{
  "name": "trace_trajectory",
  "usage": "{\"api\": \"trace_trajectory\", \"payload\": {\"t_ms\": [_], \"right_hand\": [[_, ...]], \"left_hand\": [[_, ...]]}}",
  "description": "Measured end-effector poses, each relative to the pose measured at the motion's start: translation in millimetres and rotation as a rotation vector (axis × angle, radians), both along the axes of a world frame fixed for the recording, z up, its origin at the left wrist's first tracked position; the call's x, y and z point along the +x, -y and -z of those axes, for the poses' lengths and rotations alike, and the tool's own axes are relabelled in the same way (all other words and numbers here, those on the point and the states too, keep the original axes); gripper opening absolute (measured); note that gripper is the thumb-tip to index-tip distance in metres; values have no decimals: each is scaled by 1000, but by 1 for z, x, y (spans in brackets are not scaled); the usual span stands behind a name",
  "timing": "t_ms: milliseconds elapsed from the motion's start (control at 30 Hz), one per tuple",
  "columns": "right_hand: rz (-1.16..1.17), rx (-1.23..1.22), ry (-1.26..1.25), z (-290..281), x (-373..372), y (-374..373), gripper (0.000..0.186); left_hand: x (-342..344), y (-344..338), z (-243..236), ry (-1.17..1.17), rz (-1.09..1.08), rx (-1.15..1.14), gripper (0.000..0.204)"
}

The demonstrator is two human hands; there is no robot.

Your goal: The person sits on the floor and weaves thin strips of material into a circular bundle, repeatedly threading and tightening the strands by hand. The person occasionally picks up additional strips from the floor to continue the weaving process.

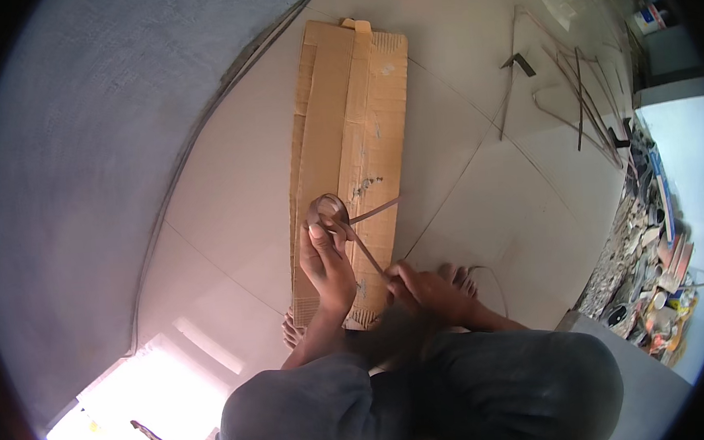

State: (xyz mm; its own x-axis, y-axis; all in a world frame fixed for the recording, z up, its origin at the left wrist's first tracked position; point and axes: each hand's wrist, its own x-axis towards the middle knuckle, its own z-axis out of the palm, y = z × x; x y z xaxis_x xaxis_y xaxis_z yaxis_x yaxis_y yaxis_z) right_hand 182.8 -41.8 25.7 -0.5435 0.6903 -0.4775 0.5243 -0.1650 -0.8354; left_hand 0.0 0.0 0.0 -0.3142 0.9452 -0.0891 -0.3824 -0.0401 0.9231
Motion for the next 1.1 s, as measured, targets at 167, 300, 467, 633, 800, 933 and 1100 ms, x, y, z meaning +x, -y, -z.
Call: {"api": "trace_trajectory", "payload": {"t_ms": [167,300,467,633,800,933,1100], "right_hand": [[92,-185,-158,-26,0,-11,21],[288,-306,-258,-57,15,-32,31],[512,-509,-305,-78,32,-52,36],[893,-702,-601,-77,44,-61,31],[976,-683,-631,-57,65,-76,23],[717,-267,-317,-56,77,-87,13],[114,567,59,-39,93,-106,19]], "left_hand": [[2,23,0,-449,261,-54,27],[6,26,2,-839,395,258,15],[11,18,-21,-711,641,196,12],[16,23,-19,-633,700,141,9],[9,32,-24,-579,745,147,10],[1,31,-38,-321,873,-57,21],[-14,25,-57,-55,963,-275,49]]}}
